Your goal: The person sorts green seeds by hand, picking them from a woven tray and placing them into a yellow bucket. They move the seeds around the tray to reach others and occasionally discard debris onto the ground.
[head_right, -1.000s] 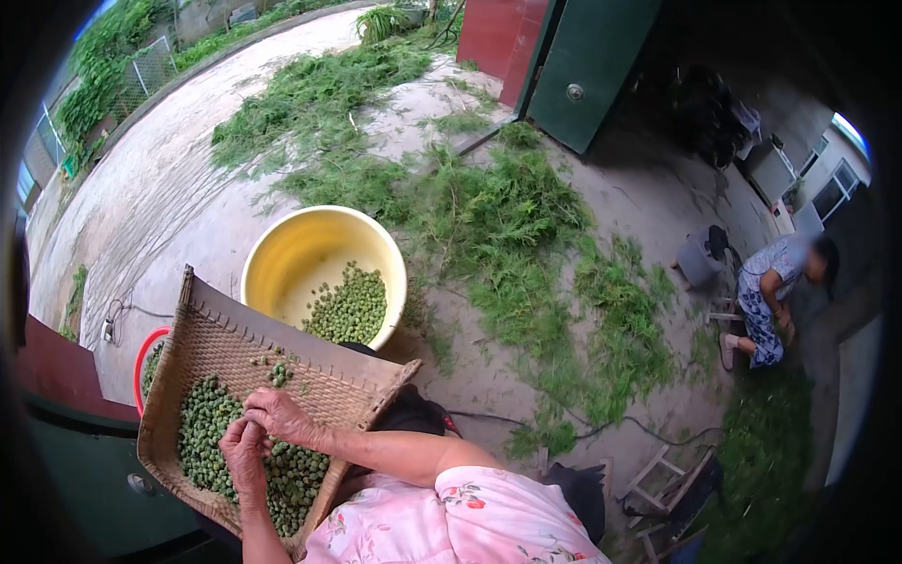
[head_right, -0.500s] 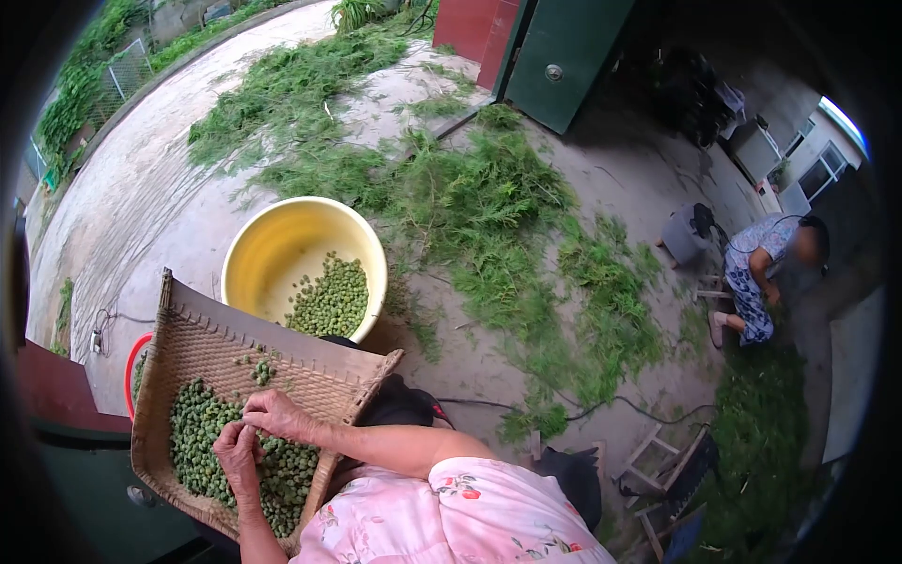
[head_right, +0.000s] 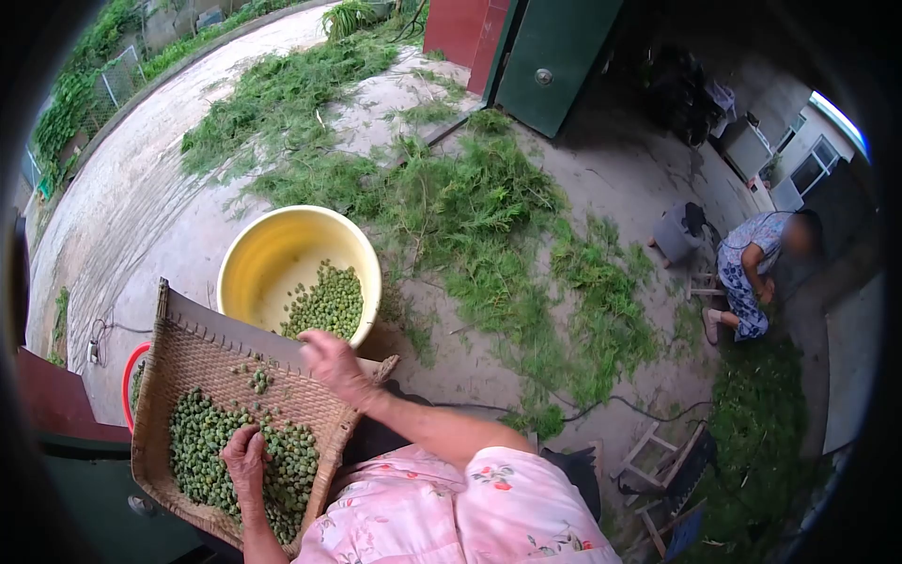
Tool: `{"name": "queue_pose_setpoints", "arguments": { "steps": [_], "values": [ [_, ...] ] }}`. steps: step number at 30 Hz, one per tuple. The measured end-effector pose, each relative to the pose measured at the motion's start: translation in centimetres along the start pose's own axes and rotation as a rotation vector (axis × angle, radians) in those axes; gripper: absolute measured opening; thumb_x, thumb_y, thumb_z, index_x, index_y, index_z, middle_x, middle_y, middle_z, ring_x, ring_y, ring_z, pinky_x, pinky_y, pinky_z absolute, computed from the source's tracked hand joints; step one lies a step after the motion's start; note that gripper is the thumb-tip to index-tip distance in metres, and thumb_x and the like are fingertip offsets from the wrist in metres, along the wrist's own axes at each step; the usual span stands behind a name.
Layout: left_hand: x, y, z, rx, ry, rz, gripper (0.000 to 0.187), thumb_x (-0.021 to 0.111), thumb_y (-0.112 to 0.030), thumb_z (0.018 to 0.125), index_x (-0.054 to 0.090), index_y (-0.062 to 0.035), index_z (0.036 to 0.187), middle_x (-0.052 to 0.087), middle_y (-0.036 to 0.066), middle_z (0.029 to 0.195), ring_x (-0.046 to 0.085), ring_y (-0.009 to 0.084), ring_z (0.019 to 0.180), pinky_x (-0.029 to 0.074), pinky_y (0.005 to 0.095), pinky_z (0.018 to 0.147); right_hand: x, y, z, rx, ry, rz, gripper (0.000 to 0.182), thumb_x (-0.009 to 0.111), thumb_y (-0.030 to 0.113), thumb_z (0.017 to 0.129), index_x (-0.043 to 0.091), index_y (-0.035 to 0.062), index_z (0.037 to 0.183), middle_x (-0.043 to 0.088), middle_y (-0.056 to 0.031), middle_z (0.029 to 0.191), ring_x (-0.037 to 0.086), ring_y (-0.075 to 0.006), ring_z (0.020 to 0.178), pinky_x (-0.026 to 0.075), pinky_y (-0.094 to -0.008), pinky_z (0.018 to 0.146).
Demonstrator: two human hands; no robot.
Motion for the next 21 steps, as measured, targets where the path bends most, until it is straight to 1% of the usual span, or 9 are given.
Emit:
{"name": "queue_pose_setpoints", "arguments": {
  "steps": [1,3,7,11,13,15,17,20,21],
  "values": [
    [0.0,0.0,0.0,0.009,0.002,0.004,0.013,0.06,-0.005,0.083,0.064,0.0017,0.094,0.059,0.003,0.065,0.053,0.0075,0.047,0.04,0.0213,0.042,-2.6,0.9,0.4,0.154,-0.046,-0.058,0.016,0.055,0.012,0.088,0.062,0.0032,0.099,0.062,-0.0084,0.076,0.059,-0.0169,0.065,0.049,-0.03,0.061],
    [0.1,0.1,0.1,0.023,0.009,0.014,0.013,0.06,-0.005,0.083,0.064,0.002,0.094,0.059,0.003,0.065,0.053,0.0077,0.048,0.041,0.0217,0.043,-7.1,-2.6,0.9,0.066,-0.181,-0.236,0.019,0.054,0.017,0.091,0.063,0.0039,0.102,0.062,-0.0028,0.077,0.06,-0.0081,0.062,0.05,-0.0222,0.053],
    [0.3,0.1,0.0,0.025,0.017,0.034,0.013,0.061,-0.004,0.083,0.065,0.0019,0.093,0.06,0.003,0.065,0.053,0.008,0.048,0.042,0.0222,0.044,-8.9,-0.8,-0.4,0.17,-0.265,-0.172,0.017,0.055,0.016,0.09,0.063,0.0032,0.098,0.062,-0.0023,0.077,0.06,-0.0079,0.061,0.05,-0.0227,0.054],
    [0.2,0.1,-0.1,0.088,0.003,0.064,0.012,0.061,-0.005,0.083,0.065,0.0012,0.093,0.06,0.004,0.067,0.054,0.0084,0.049,0.044,0.0231,0.046,-5.2,-0.3,-1.4,-0.218,-0.106,-0.524,0.016,0.057,0.005,0.082,0.061,0.0016,0.098,0.062,-0.015,0.093,0.063,-0.0262,0.085,0.051,-0.033,0.072],
    [0.1,0.2,-0.2,0.079,0.008,0.086,0.012,0.061,-0.005,0.083,0.065,0.0009,0.093,0.061,0.005,0.067,0.055,0.0087,0.05,0.044,0.0233,0.046,-2.7,0.5,-1.7,-0.226,0.144,-0.449,0.031,0.056,0.003,0.082,0.056,0.0023,0.113,0.061,-0.0171,0.098,0.062,-0.0298,0.089,0.051,-0.0363,0.075],
    [0.1,-0.1,-0.3,0.078,0.012,0.112,0.013,0.061,-0.005,0.083,0.065,0.0011,0.093,0.061,0.005,0.066,0.056,0.0089,0.05,0.045,0.0237,0.046,0.6,1.5,-0.7,-0.437,0.275,-0.401,0.054,0.052,0.0,0.081,0.039,0.0015,0.133,0.061,-0.0193,0.101,0.062,-0.0328,0.089,0.051,-0.0378,0.072],
    [0.3,0.0,-0.1,0.08,0.0,0.119,0.013,0.061,-0.004,0.082,0.065,0.0012,0.093,0.062,0.005,0.066,0.056,0.0092,0.05,0.045,0.0241,0.047,3.2,6.5,3.6,-0.375,0.487,-0.437,0.068,0.049,-0.003,0.079,0.021,-0.002,0.141,0.06,-0.0233,0.101,0.062,-0.0346,0.083,0.051,-0.04,0.066],
    [0.3,0.6,-0.3,0.069,0.006,0.12,0.014,0.061,-0.005,0.082,0.064,0.0012,0.094,0.062,0.005,0.067,0.056,0.0101,0.05,0.046,0.0247,0.047,7.7,15.7,13.3,-0.973,0.132,-0.324,0.067,0.05,-0.004,0.076,0.019,-0.0125,0.135,0.053,-0.0246,0.073,0.052,-0.0362,0.054,0.044,-0.0435,0.051],
    [0.2,0.4,-0.3,0.083,0.004,0.135,0.014,0.061,-0.005,0.082,0.064,0.0013,0.094,0.062,0.006,0.068,0.056,0.0103,0.05,0.046,0.0246,0.047,7.7,20.1,14.9,-0.901,0.133,-0.333,0.064,0.052,-0.003,0.076,0.023,-0.0132,0.133,0.053,-0.0242,0.072,0.053,-0.036,0.058,0.046,-0.0416,0.054]
  ]
}}
Point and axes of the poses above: each hand's wrist, its own z-axis towards the middle knuckle, its own x-axis out of the palm, y = z × x, the point moved 1 cm from there along z, towards the middle knuckle
